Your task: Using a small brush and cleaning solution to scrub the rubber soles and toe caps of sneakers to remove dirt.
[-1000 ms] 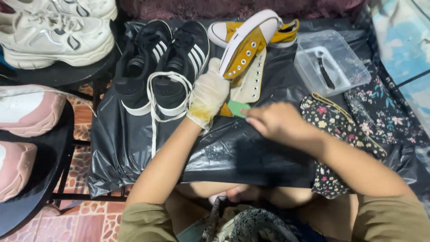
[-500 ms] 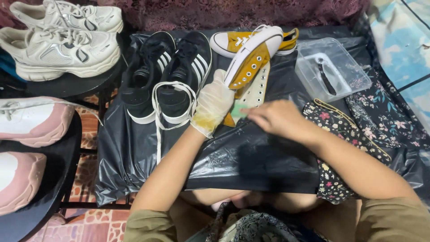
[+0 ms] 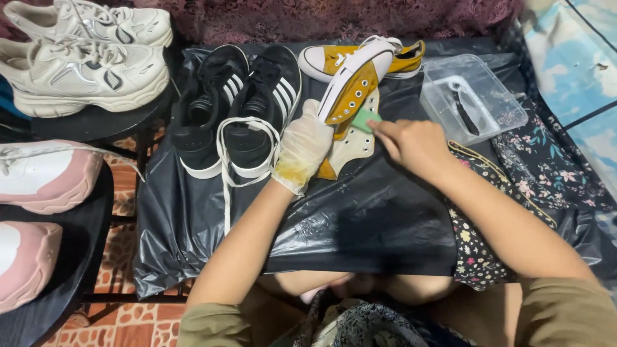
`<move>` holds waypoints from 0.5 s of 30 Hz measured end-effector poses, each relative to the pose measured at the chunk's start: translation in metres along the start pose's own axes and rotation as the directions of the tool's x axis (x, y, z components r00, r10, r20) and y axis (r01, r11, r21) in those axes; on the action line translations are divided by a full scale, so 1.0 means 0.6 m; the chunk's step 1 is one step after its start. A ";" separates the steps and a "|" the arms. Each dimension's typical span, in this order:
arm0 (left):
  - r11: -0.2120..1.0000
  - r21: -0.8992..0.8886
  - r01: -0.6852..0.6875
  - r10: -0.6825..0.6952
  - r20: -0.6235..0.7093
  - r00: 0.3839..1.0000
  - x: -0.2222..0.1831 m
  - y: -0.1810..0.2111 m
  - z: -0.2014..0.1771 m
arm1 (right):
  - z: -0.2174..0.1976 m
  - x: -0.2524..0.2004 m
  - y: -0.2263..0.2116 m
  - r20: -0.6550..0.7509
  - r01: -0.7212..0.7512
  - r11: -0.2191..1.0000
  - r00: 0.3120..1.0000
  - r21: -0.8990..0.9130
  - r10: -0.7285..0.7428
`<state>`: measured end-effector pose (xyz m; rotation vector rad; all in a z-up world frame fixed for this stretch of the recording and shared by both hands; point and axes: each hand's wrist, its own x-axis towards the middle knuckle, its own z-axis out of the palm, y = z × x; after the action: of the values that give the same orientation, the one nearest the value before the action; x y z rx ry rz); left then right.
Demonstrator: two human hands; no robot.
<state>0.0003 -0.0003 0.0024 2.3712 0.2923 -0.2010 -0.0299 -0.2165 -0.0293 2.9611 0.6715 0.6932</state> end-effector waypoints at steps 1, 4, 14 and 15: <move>1.000 0.003 0.000 0.000 -0.002 1.000 -0.002 -0.002 0.002 | 0.002 -0.009 -0.024 -0.002 0.000 1.000 1.000 0.003 0.001; 1.000 0.005 -0.004 0.004 -0.031 1.000 0.001 0.001 -0.001 | 0.008 -0.022 -0.073 0.070 0.055 0.952 0.994 0.301 -0.080; 0.989 0.055 0.137 -0.131 -0.104 0.986 0.027 0.012 0.019 | 0.020 -0.024 -0.057 0.173 -0.013 0.972 0.985 0.235 -0.029; 0.979 0.056 0.194 -0.184 -0.144 0.972 0.031 0.019 0.023 | 0.030 -0.029 -0.070 0.238 0.018 0.950 0.966 0.312 -0.097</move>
<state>0.0204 -0.0152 -0.0041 2.4305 0.5878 -0.1377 -0.0535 -0.1843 -0.0578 3.2086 0.9139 0.2156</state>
